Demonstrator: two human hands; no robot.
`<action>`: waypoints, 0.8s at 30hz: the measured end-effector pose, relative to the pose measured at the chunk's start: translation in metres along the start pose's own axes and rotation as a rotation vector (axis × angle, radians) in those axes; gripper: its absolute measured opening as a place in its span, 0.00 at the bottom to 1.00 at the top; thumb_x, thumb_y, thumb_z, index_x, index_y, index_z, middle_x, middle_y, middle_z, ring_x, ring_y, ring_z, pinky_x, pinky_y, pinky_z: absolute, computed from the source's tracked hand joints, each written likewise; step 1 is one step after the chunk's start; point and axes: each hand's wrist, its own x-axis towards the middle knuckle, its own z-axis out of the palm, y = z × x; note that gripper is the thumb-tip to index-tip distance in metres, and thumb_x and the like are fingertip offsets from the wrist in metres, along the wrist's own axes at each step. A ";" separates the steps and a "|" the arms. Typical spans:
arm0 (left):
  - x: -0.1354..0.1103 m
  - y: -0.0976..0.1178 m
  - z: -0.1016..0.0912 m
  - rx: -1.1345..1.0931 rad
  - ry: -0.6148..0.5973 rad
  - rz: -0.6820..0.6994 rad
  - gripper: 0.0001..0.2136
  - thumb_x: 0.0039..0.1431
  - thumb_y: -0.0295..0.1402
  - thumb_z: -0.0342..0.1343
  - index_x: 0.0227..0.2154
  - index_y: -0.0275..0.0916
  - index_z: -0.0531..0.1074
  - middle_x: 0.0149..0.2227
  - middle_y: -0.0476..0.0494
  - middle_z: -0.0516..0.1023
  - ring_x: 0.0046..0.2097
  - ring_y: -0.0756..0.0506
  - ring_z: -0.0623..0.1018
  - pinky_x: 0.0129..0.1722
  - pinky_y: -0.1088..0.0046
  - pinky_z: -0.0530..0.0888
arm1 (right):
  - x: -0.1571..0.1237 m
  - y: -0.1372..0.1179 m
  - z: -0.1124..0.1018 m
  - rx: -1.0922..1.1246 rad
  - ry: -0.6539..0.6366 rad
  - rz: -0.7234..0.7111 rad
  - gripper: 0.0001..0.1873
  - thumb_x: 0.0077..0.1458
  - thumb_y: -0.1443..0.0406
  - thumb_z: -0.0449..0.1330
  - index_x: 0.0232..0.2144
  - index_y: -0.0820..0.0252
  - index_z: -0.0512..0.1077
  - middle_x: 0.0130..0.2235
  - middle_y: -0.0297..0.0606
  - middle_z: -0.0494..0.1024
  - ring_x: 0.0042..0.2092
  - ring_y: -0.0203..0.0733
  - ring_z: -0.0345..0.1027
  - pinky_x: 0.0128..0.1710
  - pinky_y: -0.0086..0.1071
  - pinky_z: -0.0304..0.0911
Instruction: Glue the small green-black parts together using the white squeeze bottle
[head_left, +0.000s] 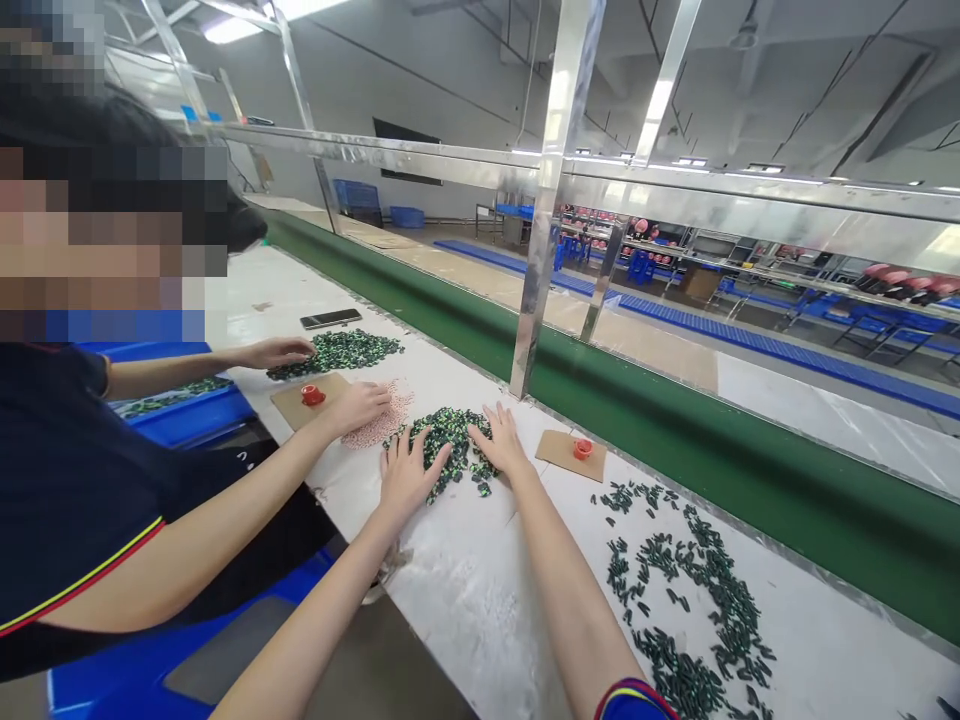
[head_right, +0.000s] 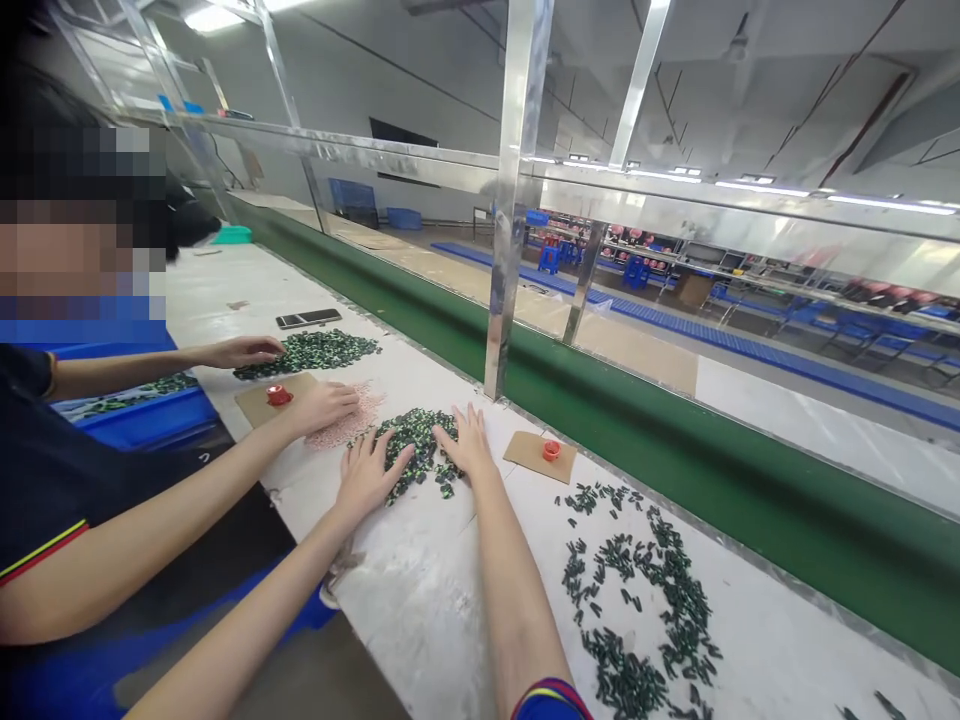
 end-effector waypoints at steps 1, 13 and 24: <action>0.003 0.001 0.001 -0.051 -0.006 0.008 0.23 0.58 0.47 0.47 0.50 0.37 0.69 0.57 0.29 0.66 0.60 0.29 0.63 0.58 0.44 0.57 | 0.008 0.001 0.002 0.020 -0.021 -0.024 0.33 0.59 0.49 0.51 0.60 0.60 0.61 0.65 0.48 0.55 0.67 0.56 0.40 0.63 0.52 0.42; -0.029 0.034 0.016 -0.352 -0.079 0.076 0.17 0.60 0.38 0.39 0.39 0.37 0.71 0.43 0.37 0.77 0.47 0.41 0.76 0.51 0.61 0.71 | -0.025 0.001 0.009 0.131 -0.035 -0.145 0.11 0.59 0.64 0.55 0.35 0.54 0.79 0.42 0.34 0.81 0.46 0.40 0.73 0.50 0.32 0.63; -0.099 0.081 0.013 -0.401 -0.089 0.034 0.16 0.62 0.36 0.37 0.34 0.39 0.71 0.36 0.38 0.79 0.40 0.41 0.78 0.42 0.64 0.73 | -0.117 -0.002 -0.021 0.101 0.091 -0.017 0.11 0.57 0.65 0.56 0.31 0.54 0.79 0.36 0.34 0.82 0.40 0.41 0.75 0.43 0.31 0.65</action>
